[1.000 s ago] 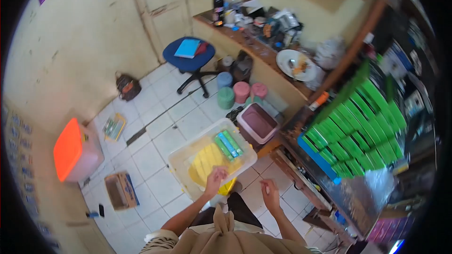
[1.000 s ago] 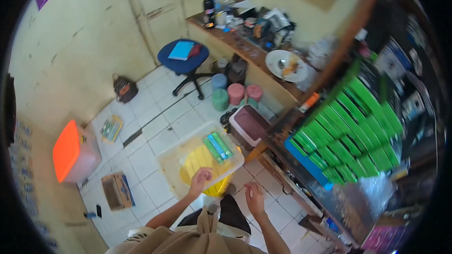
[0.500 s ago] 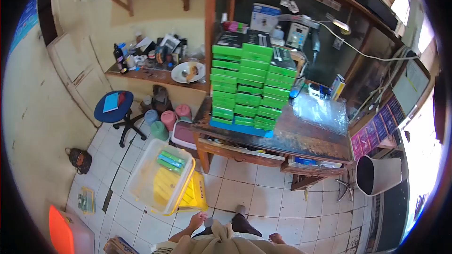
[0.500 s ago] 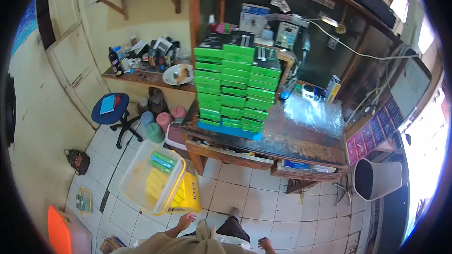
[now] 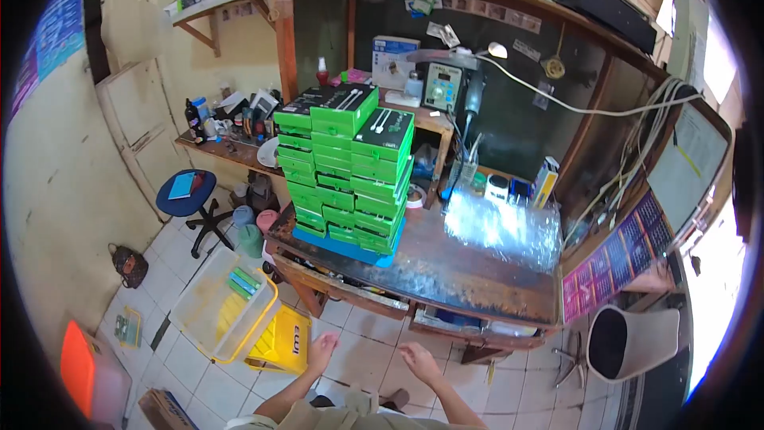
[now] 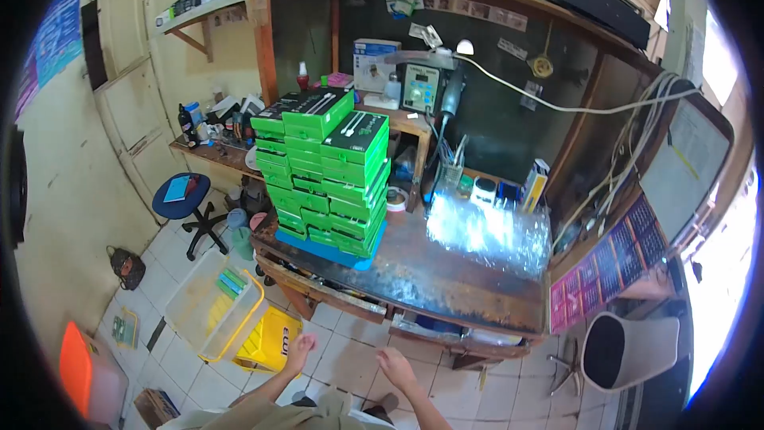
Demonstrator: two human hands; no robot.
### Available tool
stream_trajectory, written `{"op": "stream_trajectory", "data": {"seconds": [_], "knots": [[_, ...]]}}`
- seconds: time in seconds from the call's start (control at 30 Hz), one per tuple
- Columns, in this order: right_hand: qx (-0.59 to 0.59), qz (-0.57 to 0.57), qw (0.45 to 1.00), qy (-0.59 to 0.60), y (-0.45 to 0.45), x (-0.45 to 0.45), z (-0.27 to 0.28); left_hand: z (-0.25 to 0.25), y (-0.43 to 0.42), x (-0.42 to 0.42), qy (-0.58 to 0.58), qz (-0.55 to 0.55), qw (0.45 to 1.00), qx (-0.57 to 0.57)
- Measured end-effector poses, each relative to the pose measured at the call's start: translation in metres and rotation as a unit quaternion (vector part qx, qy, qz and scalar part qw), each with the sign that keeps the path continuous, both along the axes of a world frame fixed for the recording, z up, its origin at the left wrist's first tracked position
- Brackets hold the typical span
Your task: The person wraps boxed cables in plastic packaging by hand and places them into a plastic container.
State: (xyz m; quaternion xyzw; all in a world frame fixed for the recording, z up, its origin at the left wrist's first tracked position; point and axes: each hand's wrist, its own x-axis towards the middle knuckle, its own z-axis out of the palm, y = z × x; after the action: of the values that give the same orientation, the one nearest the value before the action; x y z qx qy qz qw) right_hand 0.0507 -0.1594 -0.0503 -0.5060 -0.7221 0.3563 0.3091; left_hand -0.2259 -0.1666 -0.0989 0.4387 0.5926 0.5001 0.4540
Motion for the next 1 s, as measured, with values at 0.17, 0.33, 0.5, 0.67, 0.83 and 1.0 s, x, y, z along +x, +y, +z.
{"op": "stream_trajectory", "data": {"seconds": [0.17, 0.33, 0.5, 0.67, 0.83, 1.0], "knots": [[0.182, 0.11, 0.973, 0.086, 0.092, -0.027, 0.162, 0.159, 0.122, 0.053, -0.066, 0.014, 0.959, 0.277], [0.359, -0.005, 0.919, 0.163, 0.185, -0.06, 0.27, 0.283, 0.211, 0.054, 0.137, 0.13, 0.885, 0.426], [0.338, -0.015, 0.926, 0.166, 0.246, -0.09, 0.288, 0.309, 0.256, 0.07, 0.212, 0.203, 0.865, 0.408], [0.32, -0.076, 0.935, 0.136, 0.247, -0.099, 0.28, 0.312, 0.247, 0.08, 0.3, 0.218, 0.821, 0.435], [0.314, -0.145, 0.896, 0.277, 0.237, -0.091, 0.282, 0.321, 0.228, 0.101, 0.222, 0.147, 0.849, 0.456], [0.394, -0.232, 0.817, 0.351, 0.204, -0.066, 0.281, 0.324, 0.194, 0.136, 0.058, -0.03, 0.875, 0.48]]}}
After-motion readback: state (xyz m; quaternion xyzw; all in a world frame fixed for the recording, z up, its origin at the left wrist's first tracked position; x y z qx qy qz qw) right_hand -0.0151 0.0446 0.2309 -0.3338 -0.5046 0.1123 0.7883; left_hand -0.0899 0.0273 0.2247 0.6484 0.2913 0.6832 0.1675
